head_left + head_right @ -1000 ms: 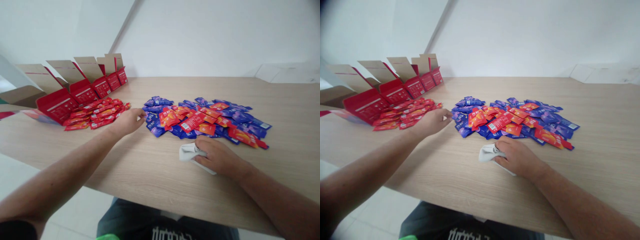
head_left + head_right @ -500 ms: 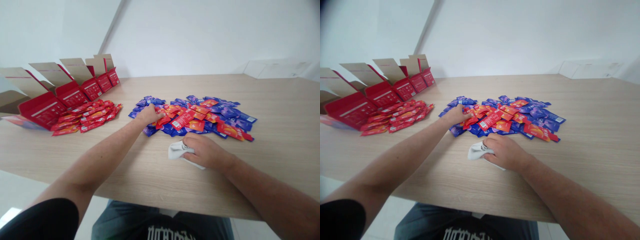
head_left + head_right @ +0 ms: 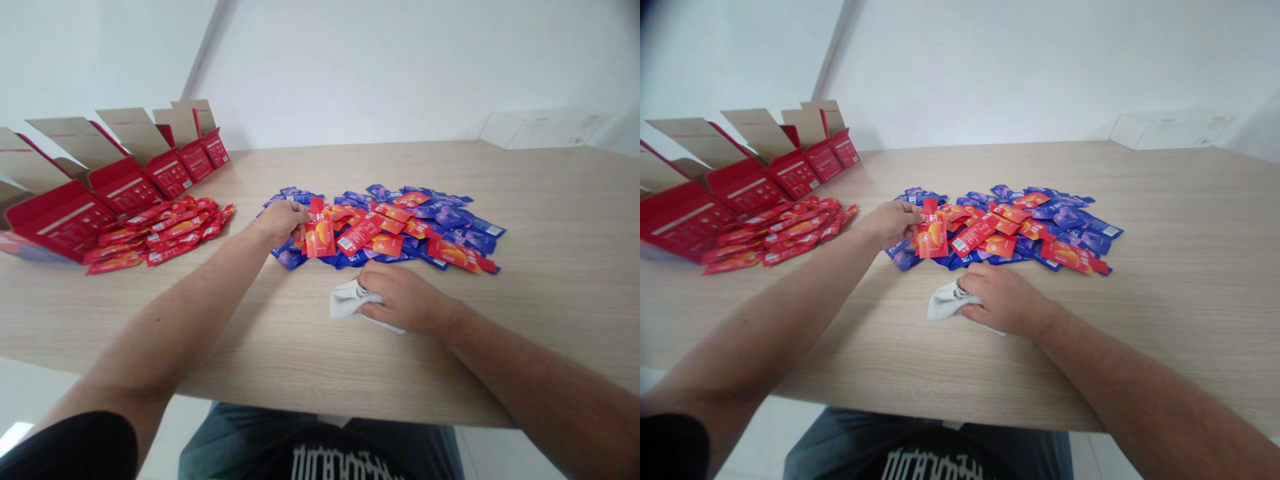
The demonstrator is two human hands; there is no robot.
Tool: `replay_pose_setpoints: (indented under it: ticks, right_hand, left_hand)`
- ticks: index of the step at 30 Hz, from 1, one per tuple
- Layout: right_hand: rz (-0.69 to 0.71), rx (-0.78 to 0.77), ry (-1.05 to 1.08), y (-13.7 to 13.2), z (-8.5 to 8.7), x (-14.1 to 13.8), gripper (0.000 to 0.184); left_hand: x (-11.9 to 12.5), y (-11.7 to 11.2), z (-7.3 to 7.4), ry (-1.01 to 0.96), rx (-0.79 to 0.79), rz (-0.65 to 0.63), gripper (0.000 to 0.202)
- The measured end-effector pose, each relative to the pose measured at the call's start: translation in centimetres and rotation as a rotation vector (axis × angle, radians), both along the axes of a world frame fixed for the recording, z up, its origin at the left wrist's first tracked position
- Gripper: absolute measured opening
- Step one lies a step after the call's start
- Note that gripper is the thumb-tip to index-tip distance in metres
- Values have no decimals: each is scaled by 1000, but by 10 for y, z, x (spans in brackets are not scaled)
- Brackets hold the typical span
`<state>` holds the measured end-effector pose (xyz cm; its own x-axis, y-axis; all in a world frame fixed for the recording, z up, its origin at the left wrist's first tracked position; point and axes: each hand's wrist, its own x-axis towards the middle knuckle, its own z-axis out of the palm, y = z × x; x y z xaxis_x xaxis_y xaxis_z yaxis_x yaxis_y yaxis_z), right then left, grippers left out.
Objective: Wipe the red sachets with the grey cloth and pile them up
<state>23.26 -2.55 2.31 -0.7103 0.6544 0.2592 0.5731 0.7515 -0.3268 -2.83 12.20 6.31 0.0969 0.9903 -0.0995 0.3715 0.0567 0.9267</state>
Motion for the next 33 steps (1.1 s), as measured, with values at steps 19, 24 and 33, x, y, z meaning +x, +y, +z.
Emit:
replay_pose_setpoints:
  ticks: [19,24,33]
  right_hand:
    - [-236,-431,168,-1,10,1,28]
    - [-207,-652,315,-1,4,1,35]
    - [-339,-797,437,-3,-3,2,51]
  left_hand:
    - [17,-101,-54,-479,-300,-353,34]
    - [15,-104,-55,-522,-266,-336,36]
    - [16,-108,-59,-509,-254,-323,45]
